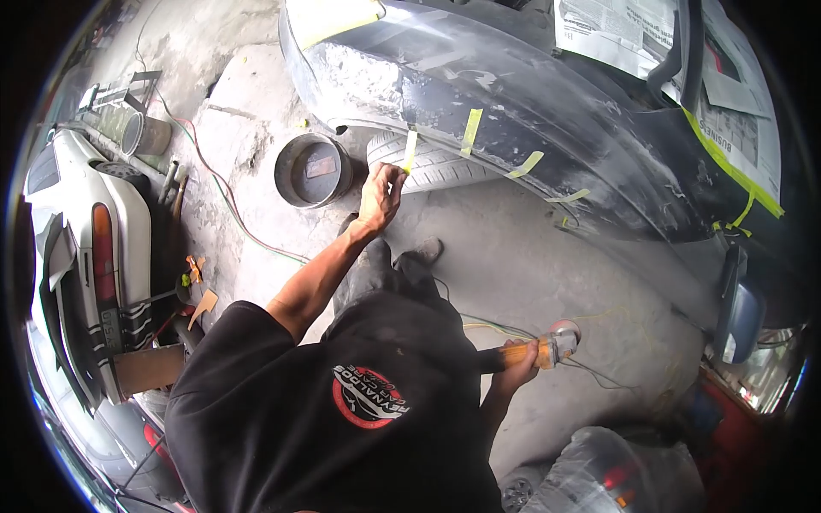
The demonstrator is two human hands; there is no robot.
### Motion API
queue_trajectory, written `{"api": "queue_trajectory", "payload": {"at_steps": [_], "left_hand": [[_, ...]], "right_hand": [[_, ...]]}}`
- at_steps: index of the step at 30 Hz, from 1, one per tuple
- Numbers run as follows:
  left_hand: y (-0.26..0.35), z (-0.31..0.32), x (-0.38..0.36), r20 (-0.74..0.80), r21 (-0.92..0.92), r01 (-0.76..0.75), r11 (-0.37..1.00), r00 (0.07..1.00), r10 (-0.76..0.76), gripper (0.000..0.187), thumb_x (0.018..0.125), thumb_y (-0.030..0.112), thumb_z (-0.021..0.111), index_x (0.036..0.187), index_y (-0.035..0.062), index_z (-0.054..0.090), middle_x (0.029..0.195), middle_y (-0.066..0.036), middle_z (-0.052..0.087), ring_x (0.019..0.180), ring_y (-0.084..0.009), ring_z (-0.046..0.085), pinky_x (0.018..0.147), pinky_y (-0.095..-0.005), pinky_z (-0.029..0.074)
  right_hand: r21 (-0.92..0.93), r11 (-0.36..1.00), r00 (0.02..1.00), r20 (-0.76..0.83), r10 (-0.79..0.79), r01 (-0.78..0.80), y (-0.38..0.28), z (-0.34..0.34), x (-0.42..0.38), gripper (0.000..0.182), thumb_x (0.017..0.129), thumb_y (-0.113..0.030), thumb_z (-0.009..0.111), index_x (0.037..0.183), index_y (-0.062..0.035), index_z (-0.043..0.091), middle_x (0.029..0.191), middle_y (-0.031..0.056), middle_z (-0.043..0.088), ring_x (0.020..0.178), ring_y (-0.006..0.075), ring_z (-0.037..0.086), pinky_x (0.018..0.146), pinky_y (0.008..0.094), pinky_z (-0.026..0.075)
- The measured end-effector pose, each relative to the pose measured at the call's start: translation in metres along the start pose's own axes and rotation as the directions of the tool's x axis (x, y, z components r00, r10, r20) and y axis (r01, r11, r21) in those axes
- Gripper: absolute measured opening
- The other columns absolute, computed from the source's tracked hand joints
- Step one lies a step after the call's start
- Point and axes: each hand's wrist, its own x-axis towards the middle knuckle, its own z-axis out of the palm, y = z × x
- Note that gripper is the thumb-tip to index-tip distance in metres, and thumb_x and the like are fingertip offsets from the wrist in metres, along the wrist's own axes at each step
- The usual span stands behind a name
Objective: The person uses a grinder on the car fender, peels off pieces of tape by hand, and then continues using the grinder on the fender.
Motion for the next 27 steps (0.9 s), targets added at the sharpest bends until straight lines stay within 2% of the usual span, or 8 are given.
{"api": "queue_trajectory", "payload": {"at_steps": [2,5,12,14,16,19,23,27], "left_hand": [[-0.015,0.007,-0.018,0.054,0.039,-0.020,0.999,0.998,0.018,0.007,0.092,0.006,0.066,0.093,0.0014,0.061,0.087,-0.019,0.059,0.081,-0.0397,0.060,0.072,-0.0478,0.048],[-0.040,0.018,-0.046,0.062,0.033,0.124,0.992,0.990,-0.126,0.010,0.094,0.010,0.064,0.095,0.0005,0.061,0.090,-0.020,0.060,0.086,-0.0414,0.060,0.076,-0.0482,0.049],[-0.063,0.035,-0.020,0.103,0.138,0.356,0.924,0.923,-0.371,0.016,0.094,0.015,0.062,0.095,-0.0005,0.066,0.095,-0.023,0.065,0.091,-0.0419,0.062,0.083,-0.0502,0.049],[-0.077,0.049,-0.009,0.059,0.159,0.326,0.932,0.939,-0.339,0.019,0.094,0.017,0.061,0.094,-0.0012,0.066,0.095,-0.025,0.066,0.092,-0.0435,0.064,0.082,-0.0519,0.050],[-0.085,0.053,0.012,0.048,0.242,0.392,0.888,0.909,-0.414,0.017,0.092,0.014,0.060,0.091,-0.0018,0.066,0.091,-0.028,0.066,0.087,-0.0458,0.066,0.077,-0.0537,0.052],[-0.102,0.050,0.046,0.015,0.461,0.351,0.815,0.916,-0.402,0.019,0.089,0.011,0.053,0.085,-0.0019,0.066,0.086,-0.029,0.068,0.080,-0.0466,0.069,0.073,-0.0525,0.056],[-0.122,0.038,0.069,0.036,0.506,0.283,0.815,0.937,-0.348,0.019,0.089,0.012,0.051,0.087,-0.0007,0.065,0.101,-0.029,0.067,0.096,-0.0430,0.068,0.085,-0.0504,0.054],[-0.120,0.042,0.080,0.004,0.498,0.300,0.814,0.938,-0.348,0.017,0.086,0.013,0.056,0.084,0.0007,0.066,0.088,-0.025,0.070,0.090,-0.0411,0.070,0.083,-0.0493,0.055]], "right_hand": [[-0.023,1.000,1.000,-0.002,-0.002,0.002,-0.001,0.001,0.000,0.039,0.093,-0.033,0.065,0.110,0.0006,0.053,0.083,0.0108,0.057,0.069,0.0235,0.059,0.061,0.0344,0.053],[-0.026,0.999,1.000,0.003,-0.022,0.022,0.003,0.000,0.005,0.039,0.093,-0.033,0.065,0.110,0.0006,0.053,0.084,0.0109,0.057,0.070,0.0236,0.059,0.064,0.0354,0.053],[-0.050,0.999,1.000,0.009,-0.009,0.009,0.001,0.000,0.005,0.041,0.093,-0.032,0.065,0.113,0.0010,0.052,0.086,0.0113,0.057,0.072,0.0228,0.058,0.068,0.0360,0.053],[-0.041,0.999,1.000,0.024,0.000,0.001,0.004,-0.006,0.010,0.041,0.093,-0.032,0.065,0.113,0.0012,0.052,0.086,0.0113,0.057,0.072,0.0230,0.058,0.067,0.0360,0.053],[-0.033,0.999,1.000,0.026,0.002,-0.001,0.006,-0.008,0.010,0.040,0.093,-0.032,0.065,0.112,0.0013,0.052,0.085,0.0112,0.057,0.072,0.0232,0.059,0.066,0.0357,0.053],[-0.048,0.999,1.000,0.015,-0.015,0.015,0.005,-0.012,0.010,0.039,0.094,-0.031,0.064,0.112,0.0012,0.052,0.084,0.0110,0.056,0.071,0.0231,0.059,0.064,0.0348,0.053],[-0.040,0.999,0.999,-0.027,-0.021,0.020,0.009,-0.016,0.010,0.037,0.094,-0.030,0.063,0.111,0.0010,0.053,0.083,0.0106,0.056,0.068,0.0225,0.058,0.061,0.0339,0.052],[-0.024,1.000,0.998,-0.067,-0.019,0.017,0.002,-0.010,-0.003,0.035,0.094,-0.028,0.063,0.111,0.0010,0.052,0.082,0.0104,0.056,0.067,0.0216,0.058,0.059,0.0340,0.052]]}}
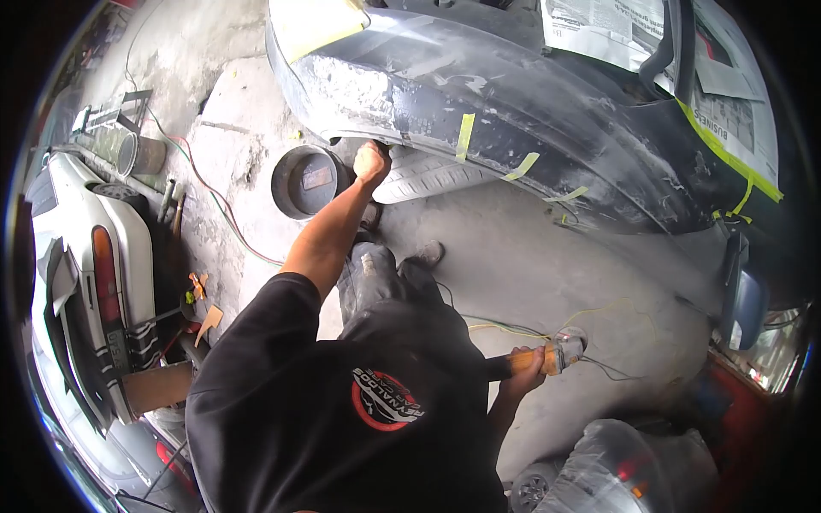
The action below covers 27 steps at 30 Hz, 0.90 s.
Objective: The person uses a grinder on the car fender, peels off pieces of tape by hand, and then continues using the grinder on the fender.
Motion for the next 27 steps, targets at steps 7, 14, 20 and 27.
{"api": "queue_trajectory", "payload": {"at_steps": [7,14,20,27], "left_hand": [[0.017,0.040,0.018,0.168,-0.214,0.287,0.934,0.952,-0.255,0.039,0.084,0.030,0.070,0.109,0.0003,0.067,0.109,-0.025,0.069,0.104,-0.0428,0.066,0.088,-0.0481,0.053],[0.003,0.099,0.043,-0.020,-0.231,0.070,0.970,0.997,-0.077,0.047,0.089,0.033,0.063,0.126,0.0037,0.061,0.128,-0.026,0.062,0.122,-0.0434,0.057,0.100,-0.0476,0.047],[0.012,0.110,0.058,-0.149,-0.026,-0.265,0.964,0.954,0.259,0.051,0.090,0.035,0.063,0.129,0.0019,0.059,0.134,-0.025,0.058,0.126,-0.0414,0.053,0.104,-0.0452,0.045],[-0.036,0.168,0.065,-0.255,-0.271,-0.068,0.960,0.967,-0.004,0.053,0.090,0.035,0.064,0.129,-0.0014,0.057,0.138,-0.025,0.056,0.126,-0.0376,0.053,0.106,-0.0431,0.043]], "right_hand": [[-0.021,1.000,0.999,-0.039,0.005,-0.005,0.001,-0.005,-0.007,0.032,0.092,-0.028,0.063,0.105,-0.0001,0.052,0.080,0.0086,0.053,0.065,0.0207,0.055,0.057,0.0332,0.051],[0.058,0.997,0.994,-0.099,0.050,-0.044,0.017,-0.025,0.002,0.033,0.093,-0.031,0.063,0.100,0.0000,0.053,0.077,0.0080,0.053,0.062,0.0202,0.054,0.058,0.0335,0.051],[-0.033,0.997,0.993,-0.099,0.062,-0.066,0.021,-0.036,0.004,0.033,0.095,-0.033,0.060,0.090,-0.0013,0.054,0.075,0.0093,0.055,0.061,0.0204,0.056,0.056,0.0345,0.052],[-0.034,0.999,0.995,-0.093,0.031,-0.034,0.041,-0.063,0.021,0.032,0.096,-0.034,0.060,0.098,-0.0033,0.052,0.076,0.0094,0.056,0.060,0.0197,0.056,0.056,0.0352,0.052]]}}
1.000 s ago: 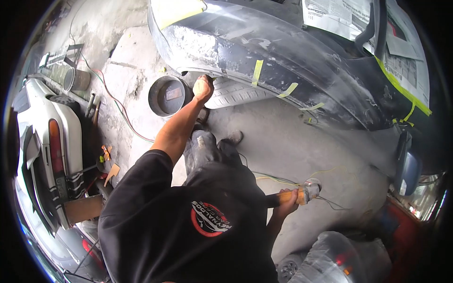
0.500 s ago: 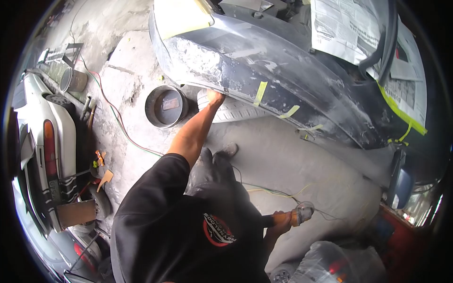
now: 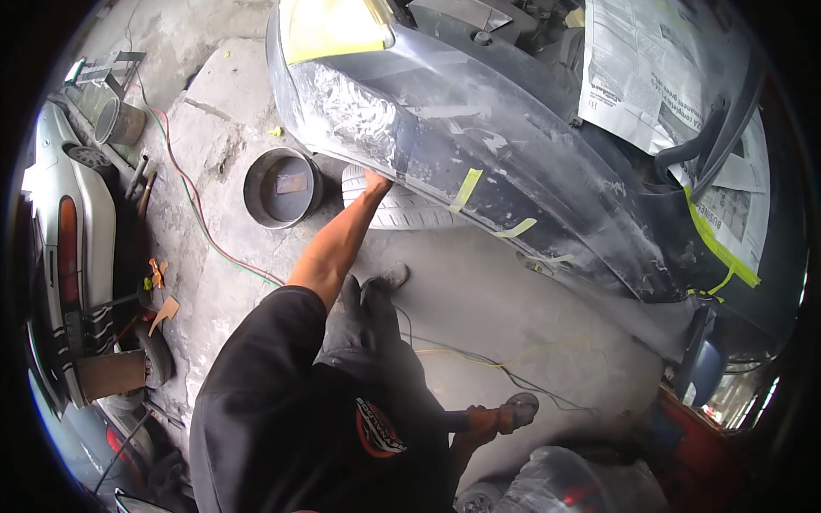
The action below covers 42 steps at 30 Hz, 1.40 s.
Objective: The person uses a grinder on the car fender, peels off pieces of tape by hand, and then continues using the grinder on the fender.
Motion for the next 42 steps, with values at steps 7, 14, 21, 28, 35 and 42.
{"api": "queue_trajectory", "payload": {"at_steps": [7,14,21,28,35,42], "left_hand": [[0.036,-0.134,-0.021,0.103,-0.528,0.580,0.621,0.769,-0.630,0.029,0.091,0.026,0.069,0.094,-0.0024,0.071,0.070,-0.009,0.070,0.056,-0.0117,0.062,0.055,-0.0287,0.051],[0.044,-0.197,-0.042,0.285,-0.445,0.690,0.570,0.713,-0.640,0.027,0.084,0.014,0.080,0.085,0.0016,0.056,0.066,-0.007,0.063,0.050,-0.0127,0.057,0.047,-0.0265,0.050],[0.043,-0.191,-0.054,0.354,-0.493,0.663,0.564,0.745,-0.565,0.021,0.090,0.015,0.076,0.100,0.0019,0.064,0.079,-0.004,0.067,0.065,-0.0106,0.061,0.057,-0.0249,0.052],[0.039,-0.181,-0.047,0.060,-0.278,0.494,0.824,0.865,-0.498,0.028,0.085,0.013,0.072,0.110,0.0015,0.067,0.094,-0.015,0.075,0.086,-0.0242,0.072,0.082,-0.0359,0.055],[0.082,-0.184,-0.032,0.515,-0.775,0.631,0.042,0.668,-0.537,0.057,0.101,0.038,0.059,0.143,0.0018,0.047,0.140,-0.019,0.055,0.120,-0.0317,0.059,0.096,-0.0437,0.051],[0.126,-0.179,-0.038,0.609,-0.792,0.501,-0.349,0.676,-0.414,0.055,0.091,0.041,0.074,0.135,0.0136,0.056,0.142,-0.004,0.054,0.127,-0.0237,0.052,0.106,-0.0419,0.047]], "right_hand": [[0.077,0.993,0.996,0.034,0.084,-0.087,0.000,0.009,0.008,0.032,0.094,-0.035,0.062,0.092,-0.0060,0.049,0.073,0.0078,0.052,0.058,0.0188,0.052,0.056,0.0337,0.050],[0.079,0.995,0.990,0.136,0.048,-0.059,-0.011,0.025,0.003,0.032,0.093,-0.033,0.063,0.087,-0.0058,0.049,0.069,0.0067,0.048,0.056,0.0189,0.051,0.054,0.0326,0.049],[0.046,0.998,0.997,0.056,0.048,-0.051,-0.024,0.037,-0.009,0.034,0.094,-0.034,0.062,0.090,-0.0020,0.053,0.072,0.0080,0.050,0.059,0.0206,0.054,0.057,0.0336,0.051],[0.044,0.997,0.996,0.059,0.066,-0.069,-0.022,0.039,-0.001,0.034,0.094,-0.033,0.060,0.096,0.0000,0.053,0.074,0.0087,0.052,0.061,0.0212,0.054,0.058,0.0336,0.051],[0.054,0.996,0.992,0.108,0.064,-0.070,-0.028,0.044,-0.006,0.032,0.094,-0.033,0.059,0.095,-0.0012,0.051,0.076,0.0087,0.053,0.063,0.0209,0.055,0.059,0.0337,0.050],[-0.006,0.999,0.994,0.105,0.035,-0.035,-0.029,0.047,-0.008,0.035,0.095,-0.034,0.058,0.093,0.0002,0.054,0.077,0.0088,0.054,0.065,0.0212,0.057,0.061,0.0331,0.053]]}}
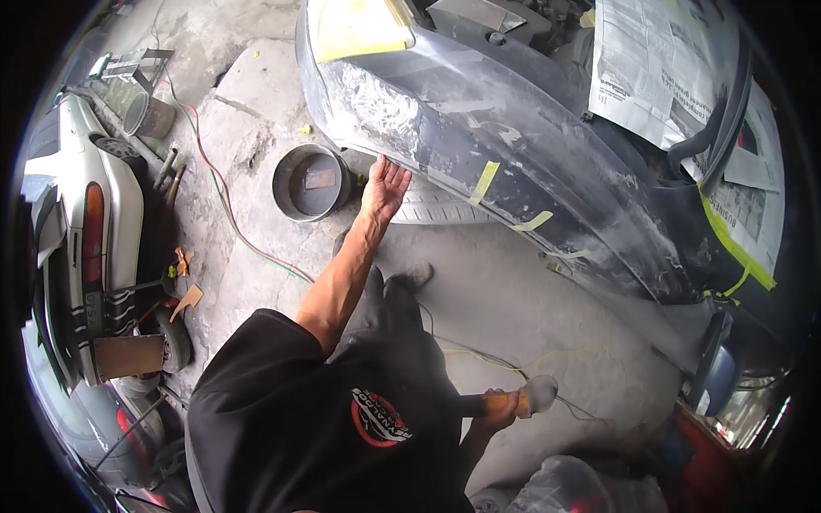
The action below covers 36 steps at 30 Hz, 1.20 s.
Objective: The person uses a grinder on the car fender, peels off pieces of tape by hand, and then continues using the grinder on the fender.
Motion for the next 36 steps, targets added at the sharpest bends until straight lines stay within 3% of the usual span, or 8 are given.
{"api": "queue_trajectory", "payload": {"at_steps": [8,21,24,28,31,34,36], "left_hand": [[-0.006,-0.005,0.003,0.038,-0.099,0.021,0.995,0.999,-0.018,0.042,0.091,0.033,0.077,0.125,0.0151,0.062,0.127,0.002,0.064,0.116,-0.0169,0.060,0.098,-0.0345,0.053],[-0.009,-0.006,0.007,0.029,-0.065,0.008,0.998,1.000,-0.006,0.045,0.092,0.035,0.075,0.129,0.0143,0.061,0.131,0.004,0.063,0.115,-0.0133,0.060,0.097,-0.0299,0.053],[-0.007,-0.002,0.005,0.013,0.012,-0.004,1.000,1.000,0.003,0.048,0.100,0.038,0.064,0.139,0.0130,0.052,0.141,0.004,0.056,0.118,-0.0128,0.056,0.098,-0.0284,0.048],[-0.010,0.004,-0.001,0.001,0.011,-0.034,0.999,0.999,0.034,0.057,0.099,0.041,0.063,0.144,0.0086,0.047,0.146,-0.005,0.051,0.122,-0.0188,0.055,0.101,-0.0323,0.048],[-0.023,0.012,-0.023,0.034,0.032,0.103,0.994,0.994,-0.104,0.060,0.101,0.040,0.060,0.146,0.0051,0.042,0.145,-0.012,0.048,0.124,-0.0252,0.055,0.103,-0.0387,0.048],[-0.051,0.013,-0.050,0.122,0.175,0.222,0.959,0.962,-0.245,0.056,0.101,0.039,0.060,0.142,0.0054,0.043,0.147,-0.015,0.044,0.129,-0.0323,0.051,0.109,-0.0477,0.045],[-0.061,0.018,-0.057,0.145,0.171,0.235,0.957,0.955,-0.261,0.050,0.101,0.032,0.059,0.141,0.0083,0.041,0.143,-0.013,0.047,0.128,-0.0306,0.051,0.109,-0.0489,0.044]], "right_hand": [[0.049,0.999,1.000,0.017,0.023,-0.024,0.001,0.000,-0.002,0.033,0.095,-0.033,0.059,0.097,-0.0014,0.048,0.077,0.0090,0.052,0.063,0.0199,0.054,0.059,0.0324,0.051],[0.027,0.999,0.999,0.004,0.037,-0.038,-0.001,0.004,-0.007,0.036,0.095,-0.034,0.059,0.101,-0.0001,0.050,0.079,0.0096,0.054,0.066,0.0210,0.056,0.060,0.0327,0.052],[0.026,0.999,0.999,-0.005,0.045,-0.045,0.000,0.003,-0.004,0.035,0.094,-0.033,0.061,0.102,-0.0005,0.050,0.079,0.0095,0.054,0.066,0.0206,0.056,0.060,0.0323,0.052],[0.038,0.999,1.000,-0.006,0.022,-0.022,0.003,0.003,-0.001,0.034,0.093,-0.032,0.063,0.103,-0.0012,0.051,0.079,0.0090,0.053,0.065,0.0202,0.056,0.060,0.0322,0.051],[0.043,0.999,0.999,0.014,0.033,-0.034,0.005,0.002,0.002,0.033,0.094,-0.031,0.062,0.104,-0.0020,0.050,0.078,0.0087,0.053,0.065,0.0203,0.055,0.059,0.0320,0.050],[0.045,0.999,0.999,0.032,0.006,-0.007,0.002,0.006,-0.001,0.032,0.094,-0.030,0.061,0.105,-0.0028,0.049,0.077,0.0082,0.051,0.063,0.0195,0.053,0.058,0.0319,0.049],[0.088,0.996,0.997,0.072,0.025,-0.032,0.005,0.000,0.004,0.029,0.094,-0.028,0.060,0.105,-0.0038,0.048,0.076,0.0071,0.048,0.061,0.0175,0.049,0.055,0.0312,0.045]]}}
